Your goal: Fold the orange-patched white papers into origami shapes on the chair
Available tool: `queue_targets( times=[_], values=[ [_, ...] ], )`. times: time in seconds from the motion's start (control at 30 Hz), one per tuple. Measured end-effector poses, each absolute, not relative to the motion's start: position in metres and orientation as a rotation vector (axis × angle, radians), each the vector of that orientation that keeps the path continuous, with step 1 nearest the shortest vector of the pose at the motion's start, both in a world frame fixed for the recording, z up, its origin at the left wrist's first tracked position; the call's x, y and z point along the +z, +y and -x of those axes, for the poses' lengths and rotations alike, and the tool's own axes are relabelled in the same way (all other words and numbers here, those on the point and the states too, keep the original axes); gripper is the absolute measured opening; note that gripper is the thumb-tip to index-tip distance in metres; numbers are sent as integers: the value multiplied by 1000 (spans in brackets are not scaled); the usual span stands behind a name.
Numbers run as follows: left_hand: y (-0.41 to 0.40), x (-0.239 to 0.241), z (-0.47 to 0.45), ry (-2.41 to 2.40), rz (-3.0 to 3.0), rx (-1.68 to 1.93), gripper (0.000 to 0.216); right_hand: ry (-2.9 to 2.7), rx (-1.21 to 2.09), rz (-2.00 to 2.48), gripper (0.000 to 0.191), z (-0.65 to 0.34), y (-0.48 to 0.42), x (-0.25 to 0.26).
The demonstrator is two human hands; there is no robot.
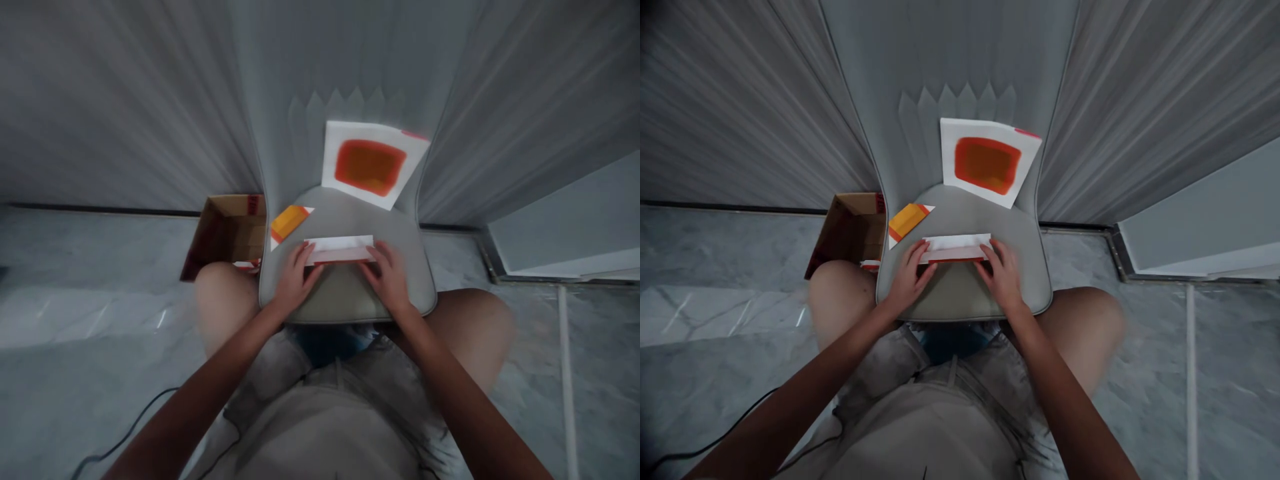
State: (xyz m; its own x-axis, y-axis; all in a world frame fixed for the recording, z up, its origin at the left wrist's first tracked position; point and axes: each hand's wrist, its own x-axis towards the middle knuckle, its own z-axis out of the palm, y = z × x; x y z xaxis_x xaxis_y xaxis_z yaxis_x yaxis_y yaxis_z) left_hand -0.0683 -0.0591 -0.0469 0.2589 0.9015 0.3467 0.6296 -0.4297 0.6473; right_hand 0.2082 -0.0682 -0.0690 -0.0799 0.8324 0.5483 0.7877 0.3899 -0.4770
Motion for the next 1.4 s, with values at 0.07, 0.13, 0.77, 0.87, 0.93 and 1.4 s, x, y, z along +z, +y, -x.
queue_targets(
  times=[0.07,0.13,0.77,0.87,0.93,1.4],
  values=[
    [-53,-45,66,1426,-2052,1010,49,-1852,97,1387,31,-208,-66,-71],
    [-47,-45,63,1462,-1962,1023,45,-1835,111,1389,29,-208,-64,-73],
    [-44,-63,59,1624,-2014,1156,74,-1913,15,1589,28,-194,-67,-64],
    [-48,-61,59,1777,-1962,1264,34,-1907,-2,1653,25,-192,-68,-60],
    [-50,-60,60,1814,-1961,1278,19,-1911,-31,1679,21,-191,-69,-59],
    [-44,-58,55,1498,-2413,944,18,-1926,131,1665,35,-198,-62,-55]
  ],
)
